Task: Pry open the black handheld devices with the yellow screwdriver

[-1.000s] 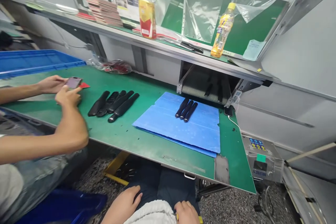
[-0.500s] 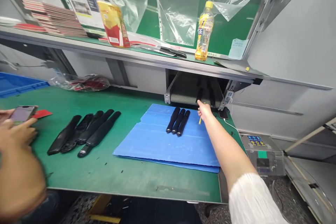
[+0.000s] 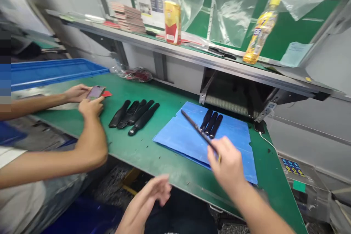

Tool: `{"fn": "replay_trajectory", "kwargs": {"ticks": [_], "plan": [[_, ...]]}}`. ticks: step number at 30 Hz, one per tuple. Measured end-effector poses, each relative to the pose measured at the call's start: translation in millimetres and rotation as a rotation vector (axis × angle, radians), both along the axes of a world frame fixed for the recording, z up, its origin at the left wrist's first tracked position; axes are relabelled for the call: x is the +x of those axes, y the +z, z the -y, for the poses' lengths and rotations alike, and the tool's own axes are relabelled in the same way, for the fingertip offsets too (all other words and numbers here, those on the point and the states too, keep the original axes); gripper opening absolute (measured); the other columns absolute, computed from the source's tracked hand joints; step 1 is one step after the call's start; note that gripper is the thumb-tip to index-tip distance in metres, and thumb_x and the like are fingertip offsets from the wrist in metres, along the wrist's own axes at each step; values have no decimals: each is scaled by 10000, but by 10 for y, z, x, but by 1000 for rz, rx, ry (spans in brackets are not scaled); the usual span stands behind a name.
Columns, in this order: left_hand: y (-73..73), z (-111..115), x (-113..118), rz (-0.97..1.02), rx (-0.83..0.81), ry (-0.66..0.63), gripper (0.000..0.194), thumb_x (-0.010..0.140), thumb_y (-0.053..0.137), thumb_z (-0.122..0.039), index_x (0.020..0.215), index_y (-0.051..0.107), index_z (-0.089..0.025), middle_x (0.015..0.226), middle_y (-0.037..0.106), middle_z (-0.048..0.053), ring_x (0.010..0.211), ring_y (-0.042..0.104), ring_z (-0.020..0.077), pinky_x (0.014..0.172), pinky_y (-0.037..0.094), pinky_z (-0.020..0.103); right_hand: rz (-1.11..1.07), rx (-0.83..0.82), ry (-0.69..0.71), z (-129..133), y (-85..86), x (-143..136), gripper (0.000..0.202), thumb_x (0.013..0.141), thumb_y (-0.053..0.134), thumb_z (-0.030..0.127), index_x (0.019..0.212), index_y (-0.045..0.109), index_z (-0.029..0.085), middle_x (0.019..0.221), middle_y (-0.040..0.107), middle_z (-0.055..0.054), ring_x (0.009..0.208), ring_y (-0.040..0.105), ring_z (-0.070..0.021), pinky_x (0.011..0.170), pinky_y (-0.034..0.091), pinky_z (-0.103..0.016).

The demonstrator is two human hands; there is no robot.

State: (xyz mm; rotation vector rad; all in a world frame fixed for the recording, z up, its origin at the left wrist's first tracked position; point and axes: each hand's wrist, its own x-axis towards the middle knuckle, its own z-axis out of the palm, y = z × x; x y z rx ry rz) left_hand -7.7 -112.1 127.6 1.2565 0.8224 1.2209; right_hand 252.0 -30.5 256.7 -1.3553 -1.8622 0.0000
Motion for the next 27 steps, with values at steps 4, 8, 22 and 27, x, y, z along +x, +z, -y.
{"fn": "replay_trajectory", "kwargs": {"ticks": [4,8,22,27], "plan": [[597,-345,322,470,-218,42,532,1057,400,-628,1334,534,-195,1223,624,137,994,663,199,854,574,319,433,392,152,969,-544,-570,365,874,748,117,1235,697,130,906,680,-94,723,598,-159,636,419,-288],[646,-401,359,534,-394,-14,443,1024,539,-505,1334,527,-189,846,542,4,571,505,92,523,471,222,95,109,382,1177,-742,-827,528,950,703,468,1343,621,124,964,663,-130,776,642,-197,593,465,-297],[437,76,-65,341,-252,93,459,1060,462,-533,1200,607,-121,751,573,29,511,531,105,456,465,212,-764,-308,390,845,-699,-1170,102,965,692,233,874,735,213,739,639,-1,621,567,-98,580,449,-230],[488,238,-613,389,-265,78,501,1038,501,-520,1339,607,-134,805,581,40,491,538,100,414,462,204,-639,-547,553,676,-710,-1383,347,930,709,273,1267,697,193,894,714,-39,574,470,-75,542,431,-224]]}}
